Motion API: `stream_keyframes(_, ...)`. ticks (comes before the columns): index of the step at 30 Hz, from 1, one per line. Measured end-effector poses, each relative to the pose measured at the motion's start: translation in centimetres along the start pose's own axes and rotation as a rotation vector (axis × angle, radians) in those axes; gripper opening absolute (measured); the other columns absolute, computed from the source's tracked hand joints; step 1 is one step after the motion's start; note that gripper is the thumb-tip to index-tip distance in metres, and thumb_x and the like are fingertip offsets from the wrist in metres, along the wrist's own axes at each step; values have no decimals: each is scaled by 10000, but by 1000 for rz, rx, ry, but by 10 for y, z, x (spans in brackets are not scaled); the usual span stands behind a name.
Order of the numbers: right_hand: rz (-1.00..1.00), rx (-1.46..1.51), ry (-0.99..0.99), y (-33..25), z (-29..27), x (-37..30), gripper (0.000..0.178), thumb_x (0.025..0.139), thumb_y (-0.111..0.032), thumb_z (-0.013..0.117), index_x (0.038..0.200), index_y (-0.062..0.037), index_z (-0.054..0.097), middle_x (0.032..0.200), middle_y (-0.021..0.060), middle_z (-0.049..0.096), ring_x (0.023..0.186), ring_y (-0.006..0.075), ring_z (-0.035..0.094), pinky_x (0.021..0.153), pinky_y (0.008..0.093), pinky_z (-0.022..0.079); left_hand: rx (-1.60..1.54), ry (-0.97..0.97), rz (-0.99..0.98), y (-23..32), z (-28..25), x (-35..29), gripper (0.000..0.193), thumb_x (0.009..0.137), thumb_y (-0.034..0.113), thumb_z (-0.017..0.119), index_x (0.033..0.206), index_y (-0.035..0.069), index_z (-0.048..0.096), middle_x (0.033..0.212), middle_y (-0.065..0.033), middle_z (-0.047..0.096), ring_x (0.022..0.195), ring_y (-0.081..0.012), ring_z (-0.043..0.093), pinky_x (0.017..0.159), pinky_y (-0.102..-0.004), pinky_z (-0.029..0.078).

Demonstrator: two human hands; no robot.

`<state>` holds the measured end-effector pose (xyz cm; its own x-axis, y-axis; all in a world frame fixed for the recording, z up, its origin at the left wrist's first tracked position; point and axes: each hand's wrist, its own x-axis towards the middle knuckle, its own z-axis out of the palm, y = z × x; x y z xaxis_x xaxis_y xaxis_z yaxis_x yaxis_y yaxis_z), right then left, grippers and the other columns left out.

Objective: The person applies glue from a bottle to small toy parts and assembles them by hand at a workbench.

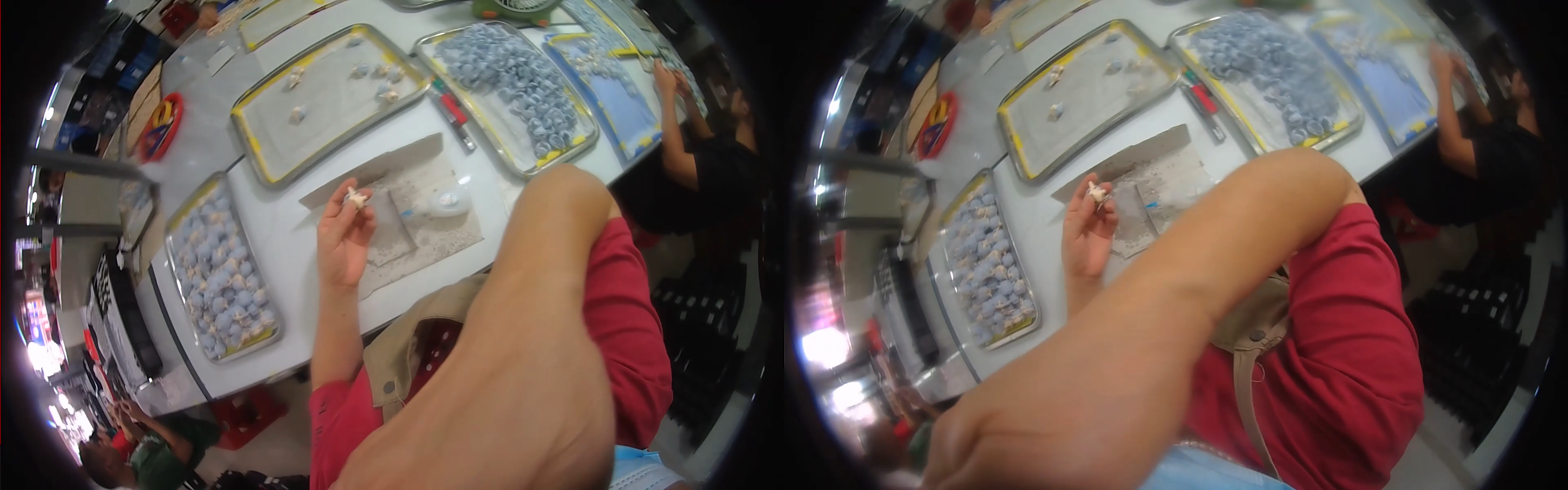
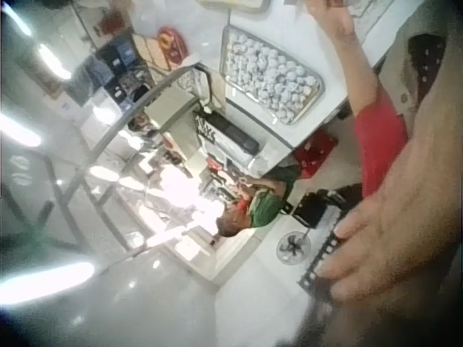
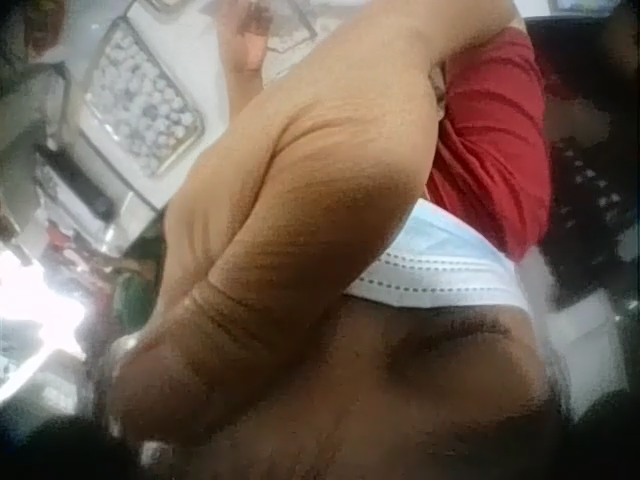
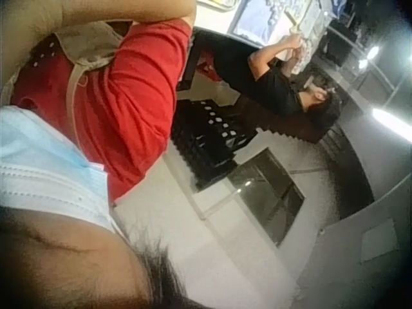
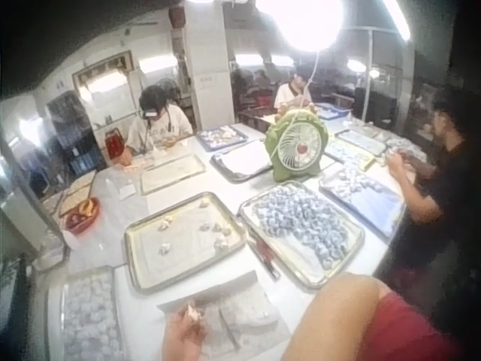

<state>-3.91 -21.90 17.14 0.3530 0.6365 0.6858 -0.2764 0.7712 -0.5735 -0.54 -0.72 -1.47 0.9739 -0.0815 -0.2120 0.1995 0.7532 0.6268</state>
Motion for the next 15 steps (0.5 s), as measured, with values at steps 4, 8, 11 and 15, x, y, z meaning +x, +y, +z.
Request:
stream_keyframes(4, 55, 86, -39, 2, -9, -5, 423, 923, -275, 464, 1090, 112, 501, 1082, 259, 537, 1087, 393, 489, 893, 475, 402, -44, -35, -47, -8, -1, 6, 345, 876, 89, 535, 1213, 51, 475, 1047, -96, 585, 803, -109, 577, 695, -219, 492)
stream_keyframes(8, 133, 161, -106, -15, -17, -25, 410, 921, -273, 467, 1085, 100, 503, 1066, 246, 542, 1081, 382, 493, 891, 469, 404, -18, -13, -5, -7, 6, 4, 358, 873, 88, 535, 1221, 38, 464, 1056, -106, 582, 816, -126, 588, 695, -223, 491)
stream_keyframes(11, 174, 228, -157, -28, -14, -45, 399, 919, -272, 470, 1082, 91, 504, 1053, 236, 546, 1075, 374, 496, 889, 464, 405, 25, 8, -56, -6, 5, -2, 334, 865, 88, 550, 1193, 56, 493, 1037, -89, 592, 799, -99, 586, 689, -216, 484)
stream_keyframes(15, 196, 257, -180, -64, 29, -88, 385, 917, -270, 473, 1077, 79, 506, 1036, 223, 551, 1069, 363, 500, 886, 458, 407, 17, 29, -66, 0, 1, -4, 309, 861, 99, 560, 1167, 65, 521, 1017, -74, 594, 762, -81, 565, 672, -209, 474)
